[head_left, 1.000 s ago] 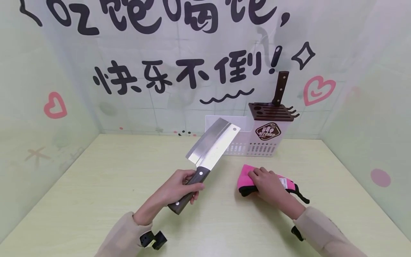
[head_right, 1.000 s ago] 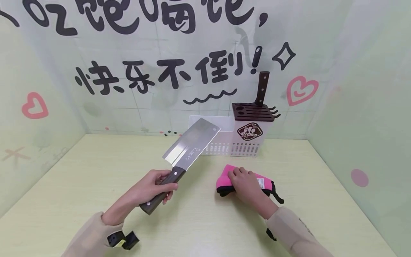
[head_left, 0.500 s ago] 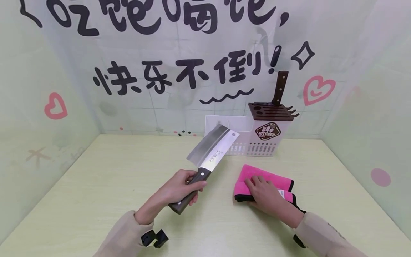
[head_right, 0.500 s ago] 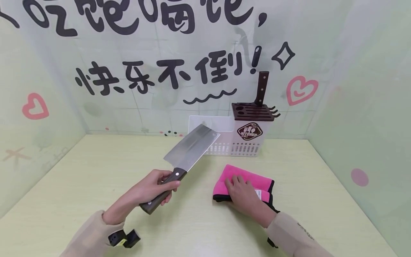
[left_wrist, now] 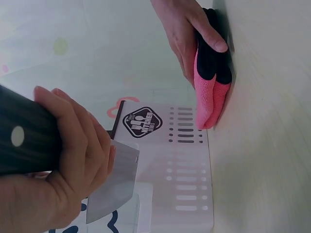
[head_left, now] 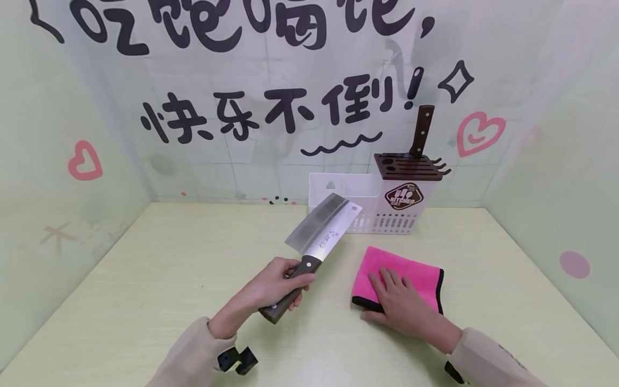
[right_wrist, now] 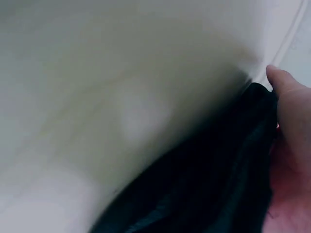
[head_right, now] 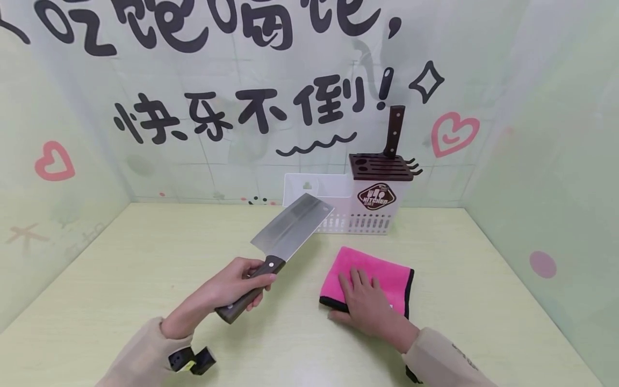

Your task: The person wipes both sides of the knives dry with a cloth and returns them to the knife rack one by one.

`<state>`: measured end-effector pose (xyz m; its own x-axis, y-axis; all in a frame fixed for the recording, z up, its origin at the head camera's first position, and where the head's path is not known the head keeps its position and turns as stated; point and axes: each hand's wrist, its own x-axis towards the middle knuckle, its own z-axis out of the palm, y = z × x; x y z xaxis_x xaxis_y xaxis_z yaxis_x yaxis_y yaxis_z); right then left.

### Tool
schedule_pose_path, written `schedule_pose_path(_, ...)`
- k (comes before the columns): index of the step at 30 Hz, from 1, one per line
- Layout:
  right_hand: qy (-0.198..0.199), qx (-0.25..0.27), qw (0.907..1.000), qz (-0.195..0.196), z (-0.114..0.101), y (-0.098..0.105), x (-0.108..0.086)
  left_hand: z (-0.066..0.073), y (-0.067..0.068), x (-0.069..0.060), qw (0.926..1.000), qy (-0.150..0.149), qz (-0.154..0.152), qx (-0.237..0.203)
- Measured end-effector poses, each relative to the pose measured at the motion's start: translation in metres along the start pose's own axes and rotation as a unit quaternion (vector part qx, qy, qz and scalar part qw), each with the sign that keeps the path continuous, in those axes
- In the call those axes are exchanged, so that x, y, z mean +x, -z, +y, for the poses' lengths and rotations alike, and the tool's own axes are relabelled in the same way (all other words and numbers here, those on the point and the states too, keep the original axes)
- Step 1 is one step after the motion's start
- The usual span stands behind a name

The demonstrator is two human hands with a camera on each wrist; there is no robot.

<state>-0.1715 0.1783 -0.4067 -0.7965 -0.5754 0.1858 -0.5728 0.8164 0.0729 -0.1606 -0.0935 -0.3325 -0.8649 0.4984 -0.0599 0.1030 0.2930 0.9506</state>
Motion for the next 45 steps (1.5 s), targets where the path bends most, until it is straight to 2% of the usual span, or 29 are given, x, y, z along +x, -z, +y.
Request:
schedule_pose_path(2,-0.004,0.022,0.9998,-0.002,-0.001,0.005,0.001,0.000,0.000,0.000,1.0000,-0.003,0.000,-0.002)
schedule_pose_path(5,0.004,0.045,0.9987,0.022,-0.002,0.017,0.007,0.000,0.000,0.001,1.0000,-0.005,0.001,-0.004)
schedule_pose_path(9,0.004,0.065,0.9946,0.081,0.000,0.036,0.018,0.002,-0.001,0.002,1.0000,-0.002,0.002,-0.004)
schedule_pose_path(12,0.006,0.075,0.9873,0.140,0.002,0.045,0.025,0.004,-0.002,0.001,1.0000,0.002,0.005,0.002)
schedule_pose_path(15,0.061,0.064,0.9730,0.213,0.000,0.049,0.032,0.007,-0.004,-0.002,1.0000,0.002,0.005,0.008)
schedule_pose_path(20,0.181,0.000,0.9382,0.295,-0.015,0.055,0.045,0.016,-0.010,-0.006,0.9997,-0.015,-0.012,0.012)
schedule_pose_path(25,0.235,-0.052,0.9134,0.329,-0.034,0.061,0.053,0.026,-0.017,-0.005,0.9990,-0.027,-0.030,0.017)
schedule_pose_path(29,0.237,-0.069,0.9100,0.333,-0.041,0.062,0.055,0.031,-0.021,-0.005,0.9987,-0.031,-0.034,0.023)
schedule_pose_path(35,0.233,-0.055,0.9002,0.364,-0.044,0.058,0.057,0.036,-0.023,-0.004,0.9988,-0.023,-0.041,0.015)
schedule_pose_path(39,0.238,-0.034,0.8924,0.382,-0.043,0.056,0.057,0.040,-0.022,-0.003,0.9979,-0.008,-0.064,0.000)
schedule_pose_path(45,0.230,-0.014,0.8922,0.388,-0.042,0.054,0.055,0.043,-0.016,0.000,0.9946,0.002,-0.102,-0.015)
